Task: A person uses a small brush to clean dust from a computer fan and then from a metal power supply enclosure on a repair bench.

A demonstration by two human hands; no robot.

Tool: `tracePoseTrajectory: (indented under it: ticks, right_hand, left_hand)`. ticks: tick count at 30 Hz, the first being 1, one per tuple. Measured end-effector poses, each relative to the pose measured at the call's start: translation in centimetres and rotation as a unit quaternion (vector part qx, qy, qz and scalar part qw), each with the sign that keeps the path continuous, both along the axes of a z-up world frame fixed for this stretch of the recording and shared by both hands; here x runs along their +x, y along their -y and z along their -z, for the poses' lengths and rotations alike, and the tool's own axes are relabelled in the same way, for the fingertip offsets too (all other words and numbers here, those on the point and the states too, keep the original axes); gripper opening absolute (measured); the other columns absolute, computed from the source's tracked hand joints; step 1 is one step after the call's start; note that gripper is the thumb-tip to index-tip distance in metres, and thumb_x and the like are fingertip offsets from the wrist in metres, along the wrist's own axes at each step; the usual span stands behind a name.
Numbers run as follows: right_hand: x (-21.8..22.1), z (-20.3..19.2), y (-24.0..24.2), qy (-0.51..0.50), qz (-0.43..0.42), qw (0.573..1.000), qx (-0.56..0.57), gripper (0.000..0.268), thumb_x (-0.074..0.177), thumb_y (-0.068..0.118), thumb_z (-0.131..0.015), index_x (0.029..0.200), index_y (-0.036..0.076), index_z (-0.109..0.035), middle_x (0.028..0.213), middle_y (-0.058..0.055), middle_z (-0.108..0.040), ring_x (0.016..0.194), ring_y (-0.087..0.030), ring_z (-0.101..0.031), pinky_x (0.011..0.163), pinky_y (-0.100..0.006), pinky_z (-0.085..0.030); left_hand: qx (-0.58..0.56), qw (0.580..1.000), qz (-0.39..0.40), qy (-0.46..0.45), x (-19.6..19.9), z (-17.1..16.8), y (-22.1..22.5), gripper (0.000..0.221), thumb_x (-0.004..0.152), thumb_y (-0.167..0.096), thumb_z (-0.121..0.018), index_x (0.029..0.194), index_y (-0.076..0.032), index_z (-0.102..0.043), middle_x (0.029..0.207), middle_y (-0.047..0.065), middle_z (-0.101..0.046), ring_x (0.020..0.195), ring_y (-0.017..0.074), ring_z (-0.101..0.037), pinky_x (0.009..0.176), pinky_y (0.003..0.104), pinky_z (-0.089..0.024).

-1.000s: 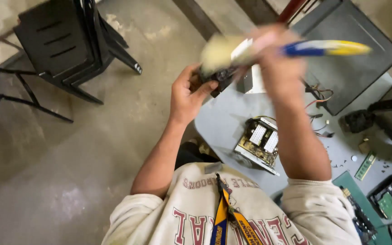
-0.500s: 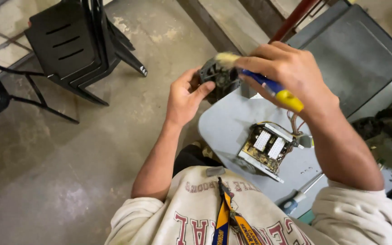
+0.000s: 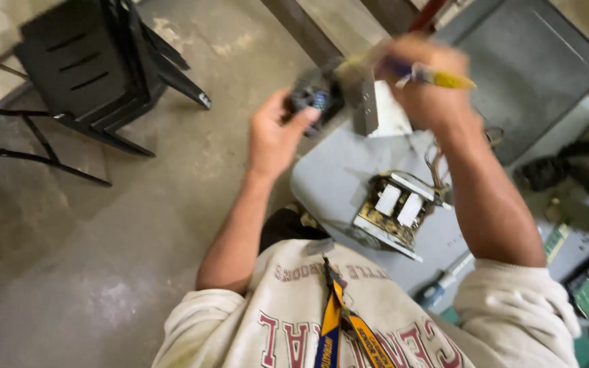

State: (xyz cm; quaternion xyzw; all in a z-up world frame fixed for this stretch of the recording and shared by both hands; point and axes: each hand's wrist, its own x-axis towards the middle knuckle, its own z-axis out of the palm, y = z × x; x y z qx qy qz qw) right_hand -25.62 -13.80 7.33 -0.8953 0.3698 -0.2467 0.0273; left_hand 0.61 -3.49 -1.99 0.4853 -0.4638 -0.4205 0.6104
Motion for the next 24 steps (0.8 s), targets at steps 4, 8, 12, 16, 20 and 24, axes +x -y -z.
tracePoseTrajectory:
  ticks: [4,8,12,16,20,24]
  right_hand:
    - [1.0,0.2,-2.9,0.122,-0.03,0.992,-0.032,0.018,0.113,0.007,-0.079,0.127,-0.004,-0.079,0.118,-0.023,-0.082,0.103,-0.038,-0.079,0.093,-0.048,-0.062]
    - [1.7,2.5,-2.9,0.169,0.037,0.978,0.118,0.021,0.109,0.023,-0.075,0.125,0.009,-0.076,0.113,-0.011,-0.081,0.096,-0.028,-0.075,0.085,-0.039,-0.057]
    - [3.2,2.2,-6.8,0.319,0.023,0.931,0.176,0.018,0.107,0.016,-0.076,0.125,0.014,-0.079,0.112,-0.016,-0.08,0.109,-0.039,-0.077,0.103,-0.049,-0.057]
    - [2.7,9.6,-7.0,0.355,0.067,0.909,0.207,0.019,0.106,0.018,-0.073,0.123,0.014,-0.08,0.105,-0.014,-0.08,0.1,-0.033,-0.077,0.099,-0.049,-0.058]
    - [4.4,11.8,-11.6,0.423,0.14,0.867,0.223,0.019,0.103,0.01,-0.074,0.122,0.009,-0.081,0.1,-0.016,-0.079,0.091,-0.033,-0.078,0.086,-0.045,-0.063]
    - [5.1,16.6,-12.5,0.351,0.204,0.879,0.251,0.021,0.103,0.015,-0.074,0.123,0.013,-0.078,0.109,-0.019,-0.081,0.101,-0.043,-0.08,0.087,-0.053,-0.065]
  left_hand:
    - [0.067,0.997,0.014,0.033,-0.2,-1.6,-1.0,0.042,0.094,-0.023,-0.083,0.13,-0.003,-0.073,0.114,0.007,-0.082,0.102,0.0112,-0.075,0.09,0.027,-0.063]
    - [0.027,0.999,0.014,-0.019,-0.3,-0.5,0.1,0.039,0.096,-0.019,-0.083,0.129,-0.001,-0.072,0.117,0.009,-0.081,0.105,0.0127,-0.074,0.092,0.03,-0.063]
    - [0.041,0.999,0.006,0.004,0.5,2.9,0.5,0.03,0.096,-0.011,-0.089,0.121,-0.003,-0.075,0.102,0.02,-0.082,0.092,0.022,-0.08,0.077,0.041,-0.071]
    - [0.012,1.0,-0.005,-0.006,1.4,5.9,0.4,0.036,0.097,-0.013,-0.089,0.127,-0.001,-0.074,0.109,0.022,-0.079,0.103,0.0243,-0.076,0.087,0.045,-0.068]
    - [0.046,0.999,-0.018,0.006,1.5,7.7,0.6,0.031,0.097,-0.014,-0.088,0.124,-0.005,-0.075,0.104,0.012,-0.076,0.096,0.0166,-0.072,0.082,0.036,-0.065]
    - [0.131,0.983,-0.105,-0.071,3.6,12.3,1.7,0.026,0.099,-0.017,-0.084,0.12,-0.007,-0.075,0.098,0.015,-0.078,0.081,0.0218,-0.081,0.063,0.038,-0.071]
